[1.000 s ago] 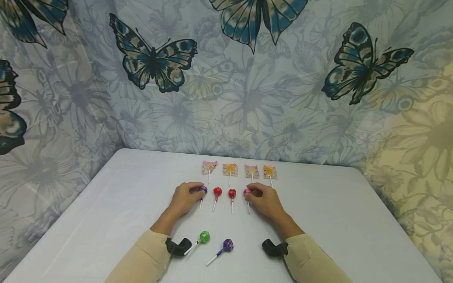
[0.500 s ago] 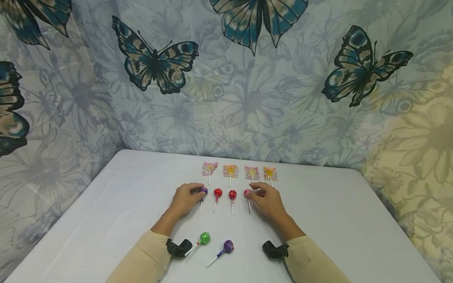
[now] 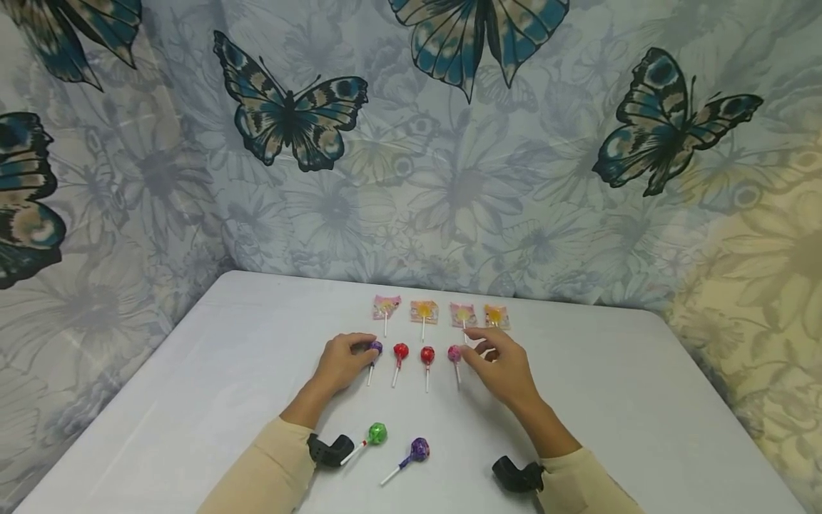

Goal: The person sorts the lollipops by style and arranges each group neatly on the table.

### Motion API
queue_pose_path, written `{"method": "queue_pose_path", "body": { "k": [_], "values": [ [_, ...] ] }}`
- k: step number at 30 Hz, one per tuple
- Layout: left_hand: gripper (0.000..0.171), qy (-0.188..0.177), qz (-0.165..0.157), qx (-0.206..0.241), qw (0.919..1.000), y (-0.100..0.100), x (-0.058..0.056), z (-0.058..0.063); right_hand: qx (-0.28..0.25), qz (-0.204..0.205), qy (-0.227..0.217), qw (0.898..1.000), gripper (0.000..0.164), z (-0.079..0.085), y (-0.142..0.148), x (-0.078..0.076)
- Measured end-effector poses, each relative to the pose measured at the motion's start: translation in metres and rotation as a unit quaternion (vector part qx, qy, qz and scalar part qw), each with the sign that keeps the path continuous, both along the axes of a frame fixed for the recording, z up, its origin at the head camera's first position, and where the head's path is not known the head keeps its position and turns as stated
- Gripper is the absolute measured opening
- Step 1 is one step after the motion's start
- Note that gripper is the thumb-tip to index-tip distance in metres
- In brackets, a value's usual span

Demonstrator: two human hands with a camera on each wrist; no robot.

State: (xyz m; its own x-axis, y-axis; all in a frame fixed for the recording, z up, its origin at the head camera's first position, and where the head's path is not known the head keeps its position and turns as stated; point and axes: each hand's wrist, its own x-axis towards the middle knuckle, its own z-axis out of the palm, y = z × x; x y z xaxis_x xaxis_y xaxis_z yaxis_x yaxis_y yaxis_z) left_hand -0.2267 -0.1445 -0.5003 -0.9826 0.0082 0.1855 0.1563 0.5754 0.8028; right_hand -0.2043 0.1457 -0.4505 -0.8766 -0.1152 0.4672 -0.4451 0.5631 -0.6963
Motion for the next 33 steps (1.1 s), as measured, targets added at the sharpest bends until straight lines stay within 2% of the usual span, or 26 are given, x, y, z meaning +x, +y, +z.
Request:
{"method": "queue_pose_path", "body": {
  "k": [7,14,19,26,33],
  "values": [
    [0.028,0.001,0.0,0.0,1.0,0.0,0.001,0.0,-0.003,0.04,0.061,0.997,0.031,0.026,0.0,0.026],
    [0.028,0.009,0.0,0.001,1.0,0.0,0.001,-0.001,-0.007,0.083,0.111,0.99,0.036,0.046,-0.001,0.053],
    [0.028,0.006,0.0,-0.003,1.0,0.0,0.002,-0.001,-0.012,0.102,0.125,0.987,0.043,0.057,-0.002,0.071],
    [0.029,0.005,0.0,-0.003,1.0,0.0,0.002,0.0,-0.033,0.127,0.122,0.984,0.047,0.057,-0.007,0.09],
    [0.028,0.008,-0.001,-0.002,1.0,0.001,0.003,0.002,-0.04,0.153,0.119,0.98,0.047,0.049,-0.013,0.102]
  ]
}}
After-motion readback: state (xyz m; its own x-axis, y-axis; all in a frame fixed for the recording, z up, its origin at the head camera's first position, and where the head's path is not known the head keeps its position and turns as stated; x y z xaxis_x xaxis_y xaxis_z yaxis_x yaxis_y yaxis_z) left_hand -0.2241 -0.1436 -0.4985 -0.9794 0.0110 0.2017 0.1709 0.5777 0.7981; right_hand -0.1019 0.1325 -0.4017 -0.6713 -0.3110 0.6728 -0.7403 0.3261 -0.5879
